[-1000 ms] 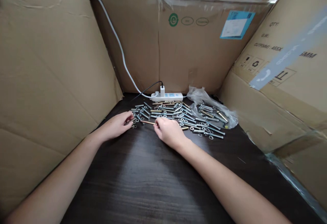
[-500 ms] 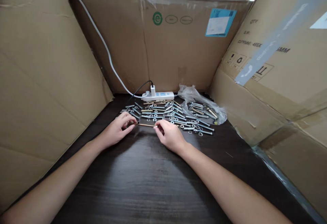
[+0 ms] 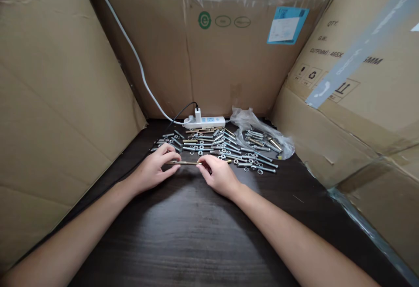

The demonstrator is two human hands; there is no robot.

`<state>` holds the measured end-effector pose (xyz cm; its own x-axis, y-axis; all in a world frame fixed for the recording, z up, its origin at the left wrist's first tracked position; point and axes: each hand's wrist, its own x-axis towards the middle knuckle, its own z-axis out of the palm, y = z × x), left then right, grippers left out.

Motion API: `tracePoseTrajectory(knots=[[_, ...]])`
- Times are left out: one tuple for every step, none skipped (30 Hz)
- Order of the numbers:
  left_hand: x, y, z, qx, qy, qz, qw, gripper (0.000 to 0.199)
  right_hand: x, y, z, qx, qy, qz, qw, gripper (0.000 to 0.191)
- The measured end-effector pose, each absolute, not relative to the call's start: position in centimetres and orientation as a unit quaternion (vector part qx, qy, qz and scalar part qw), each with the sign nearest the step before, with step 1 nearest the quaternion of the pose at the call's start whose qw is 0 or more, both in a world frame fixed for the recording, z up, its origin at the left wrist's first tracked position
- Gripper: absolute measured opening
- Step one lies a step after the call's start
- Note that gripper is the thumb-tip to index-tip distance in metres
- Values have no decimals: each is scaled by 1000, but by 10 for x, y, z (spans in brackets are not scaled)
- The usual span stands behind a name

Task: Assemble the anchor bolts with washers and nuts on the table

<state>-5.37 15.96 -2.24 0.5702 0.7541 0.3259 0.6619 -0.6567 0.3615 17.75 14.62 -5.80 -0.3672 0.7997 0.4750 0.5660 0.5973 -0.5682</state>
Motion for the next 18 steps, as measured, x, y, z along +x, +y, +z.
tracePoseTrajectory(knots=[[-52, 159, -22, 883, 397, 228, 100, 16, 177, 146, -58, -417, -812, 162, 373, 11], [-50, 158, -22, 886, 392, 226, 100, 16, 176, 145, -58, -413, -813, 170, 374, 12], [-48, 157, -22, 890, 386, 223, 100, 16, 174, 144, -57, -409, -812, 178, 376, 12], [-46, 156, -22, 893, 380, 219, 99, 17, 172, 142, -57, -403, -812, 187, 378, 12], [-45, 156, -23, 896, 375, 216, 99, 17, 170, 141, -56, -398, -813, 194, 379, 13], [-43, 155, -23, 899, 370, 213, 99, 17, 168, 139, -55, -393, -814, 201, 378, 14], [-41, 155, -23, 900, 366, 211, 101, 16, 166, 138, -54, -390, -815, 206, 376, 16], [-40, 155, -23, 901, 363, 211, 105, 17, 164, 136, -54, -390, -816, 210, 373, 17], [-39, 155, -24, 902, 361, 212, 108, 17, 162, 135, -54, -391, -817, 211, 368, 18], [-38, 154, -24, 902, 359, 211, 112, 17, 161, 133, -55, -392, -818, 210, 364, 19], [-38, 154, -24, 903, 358, 208, 115, 18, 160, 132, -55, -393, -820, 207, 361, 19], [-37, 153, -24, 904, 359, 203, 117, 19, 159, 131, -56, -394, -822, 204, 358, 19], [-37, 153, -24, 904, 362, 194, 120, 19, 159, 130, -55, -394, -823, 202, 355, 19], [-37, 152, -24, 904, 367, 181, 125, 19, 159, 130, -54, -395, -826, 202, 349, 19], [-37, 151, -24, 902, 374, 167, 132, 19, 161, 131, -50, -395, -829, 204, 340, 20], [-38, 150, -24, 900, 383, 154, 139, 19, 163, 132, -44, -396, -832, 203, 331, 20], [-38, 149, -23, 897, 392, 142, 144, 19, 167, 133, -35, -396, -836, 199, 325, 20], [-38, 149, -23, 895, 400, 133, 147, 20, 172, 135, -25, -396, -839, 187, 322, 20]])
